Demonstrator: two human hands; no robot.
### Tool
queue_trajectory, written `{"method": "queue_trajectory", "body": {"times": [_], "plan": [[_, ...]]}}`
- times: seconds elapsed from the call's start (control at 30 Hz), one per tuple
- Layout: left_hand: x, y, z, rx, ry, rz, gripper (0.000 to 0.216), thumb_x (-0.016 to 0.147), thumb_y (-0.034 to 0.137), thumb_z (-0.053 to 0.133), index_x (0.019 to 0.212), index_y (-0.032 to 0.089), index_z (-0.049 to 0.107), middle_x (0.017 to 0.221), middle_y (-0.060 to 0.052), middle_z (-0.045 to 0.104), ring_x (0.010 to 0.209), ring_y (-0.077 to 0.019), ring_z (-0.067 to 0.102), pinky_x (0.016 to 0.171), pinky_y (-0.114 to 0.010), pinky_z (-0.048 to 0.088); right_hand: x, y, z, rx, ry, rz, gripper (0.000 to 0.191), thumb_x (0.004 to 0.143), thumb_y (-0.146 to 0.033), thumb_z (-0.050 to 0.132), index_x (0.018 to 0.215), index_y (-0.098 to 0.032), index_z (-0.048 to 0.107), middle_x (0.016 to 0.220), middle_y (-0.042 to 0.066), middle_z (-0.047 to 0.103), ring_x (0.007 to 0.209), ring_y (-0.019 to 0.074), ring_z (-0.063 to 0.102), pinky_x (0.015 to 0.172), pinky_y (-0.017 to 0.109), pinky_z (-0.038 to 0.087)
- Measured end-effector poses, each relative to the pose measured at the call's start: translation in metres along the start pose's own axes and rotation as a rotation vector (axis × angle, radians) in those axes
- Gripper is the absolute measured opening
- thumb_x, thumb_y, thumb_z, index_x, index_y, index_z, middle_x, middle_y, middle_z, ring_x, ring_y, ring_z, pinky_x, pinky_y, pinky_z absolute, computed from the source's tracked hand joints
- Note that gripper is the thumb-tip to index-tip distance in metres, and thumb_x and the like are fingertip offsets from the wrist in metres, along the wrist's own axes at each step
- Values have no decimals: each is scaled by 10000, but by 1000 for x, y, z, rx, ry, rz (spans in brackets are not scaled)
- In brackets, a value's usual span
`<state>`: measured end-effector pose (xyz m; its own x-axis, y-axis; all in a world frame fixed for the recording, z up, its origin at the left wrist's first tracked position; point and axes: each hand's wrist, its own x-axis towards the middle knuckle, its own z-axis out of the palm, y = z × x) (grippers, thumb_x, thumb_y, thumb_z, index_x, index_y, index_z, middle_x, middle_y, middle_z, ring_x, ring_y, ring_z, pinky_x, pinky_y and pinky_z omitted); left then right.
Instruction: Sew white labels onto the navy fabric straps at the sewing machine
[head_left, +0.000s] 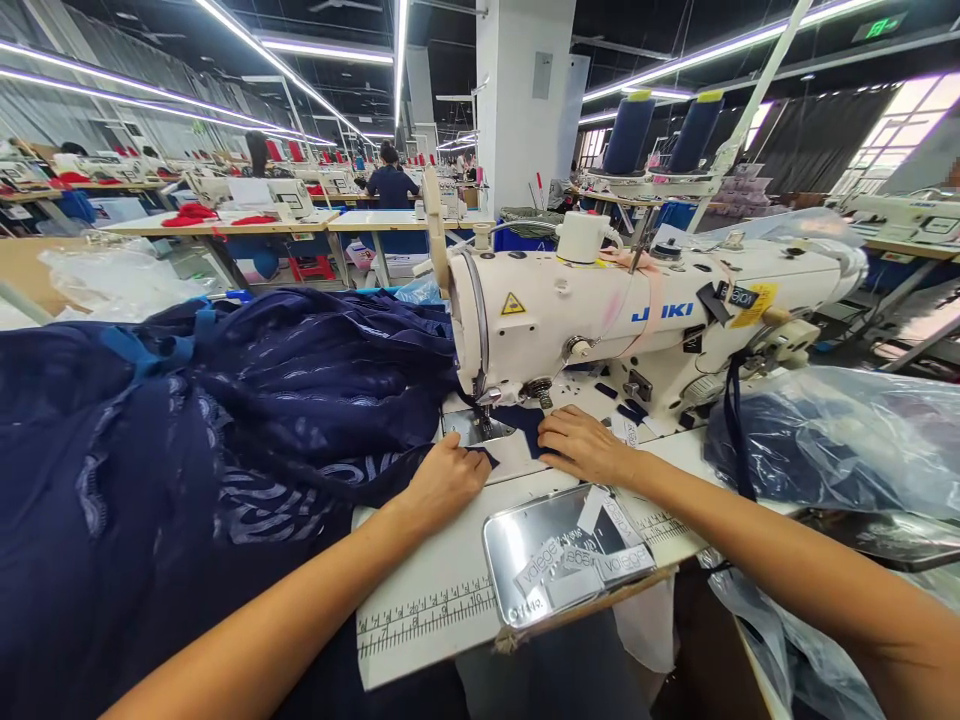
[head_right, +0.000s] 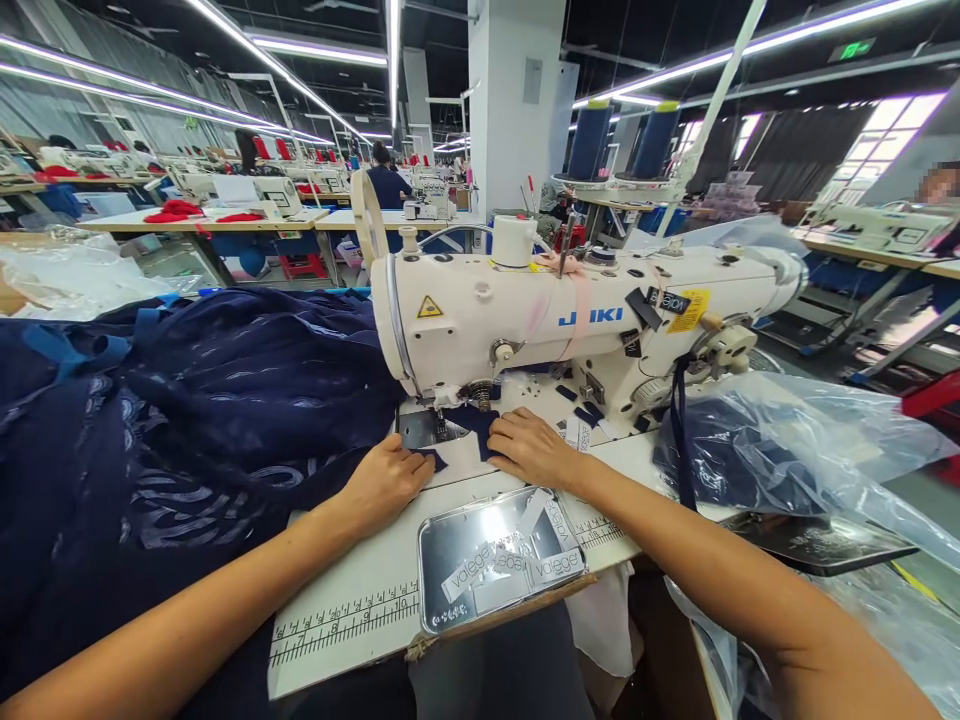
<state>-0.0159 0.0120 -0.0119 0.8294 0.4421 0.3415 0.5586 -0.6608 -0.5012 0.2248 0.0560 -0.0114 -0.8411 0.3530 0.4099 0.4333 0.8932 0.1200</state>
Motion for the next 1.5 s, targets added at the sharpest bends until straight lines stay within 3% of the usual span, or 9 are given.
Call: {"method": "queue_trajectory", "body": {"times": [0.13, 0.2, 0.33, 0.5, 0.73, 1.2, 1.33, 1.5], "plan": [[1, 1, 1, 15, -12, 1, 238, 796, 4, 376, 656, 115, 533, 508, -20, 544, 445, -130, 478, 572, -298, 305, 8, 2, 1, -131, 16, -145, 287, 890, -162, 376, 675, -151, 566, 691, 42, 575, 650, 153, 452, 669, 301, 342], [2, 1, 1, 17, -9, 0, 246, 795, 2, 371, 645, 116, 528, 499, -17, 541, 438, -130, 476, 568, -297, 312, 15, -3, 3, -164, 26, -138, 296, 880, -132, 377, 637, -153, 545, 677, 37, 569, 643, 152, 448, 677, 302, 335], [2, 0, 1, 29, 23, -14, 255, 809, 5, 344, 682, 110, 539, 499, -15, 546, 435, -136, 486, 560, -295, 329, 34, -21, 12, -94, 15, 99, 166, 844, -158, 454, 714, -137, 556, 812, 73, 581, 728, 178, 481, 689, 316, 342], [-2, 0, 0, 42, 85, -54, 263, 833, 17, 313, 776, 87, 560, 502, -12, 544, 439, -133, 490, 547, -295, 337, 52, -34, 22, 250, -40, 457, 119, 802, -115, 500, 695, -150, 537, 837, 52, 577, 780, 174, 516, 706, 311, 364], [3, 3, -1, 88, 160, -36, 276, 840, 16, 306, 821, 45, 580, 483, -8, 523, 426, -120, 476, 529, -287, 326, 58, -33, 25, 544, -5, 632, 258, 771, -102, 519, 532, -162, 443, 774, 13, 564, 739, 139, 527, 698, 284, 362], [8, 4, 2, -17, 23, -41, 242, 803, 19, 342, 708, 101, 549, 491, -6, 533, 429, -137, 489, 551, -296, 327, 53, -35, 28, 540, 58, 581, 164, 767, -93, 532, 620, -166, 541, 759, 21, 575, 763, 160, 528, 717, 316, 404], [7, 4, 4, -60, -8, -66, 256, 816, 22, 342, 667, 117, 527, 491, -5, 538, 433, -131, 491, 565, -295, 326, 44, -35, 22, 614, 25, 497, 108, 764, -95, 553, 757, -173, 629, 885, 36, 599, 848, 167, 540, 791, 337, 437], [6, 4, 7, -111, -26, -67, 236, 828, 36, 350, 694, 113, 528, 496, -4, 542, 449, -129, 504, 576, -297, 329, 35, -53, 15, 337, -56, 349, 243, 797, -79, 472, 974, -138, 626, 1033, 102, 562, 924, 218, 490, 811, 392, 454]]}}
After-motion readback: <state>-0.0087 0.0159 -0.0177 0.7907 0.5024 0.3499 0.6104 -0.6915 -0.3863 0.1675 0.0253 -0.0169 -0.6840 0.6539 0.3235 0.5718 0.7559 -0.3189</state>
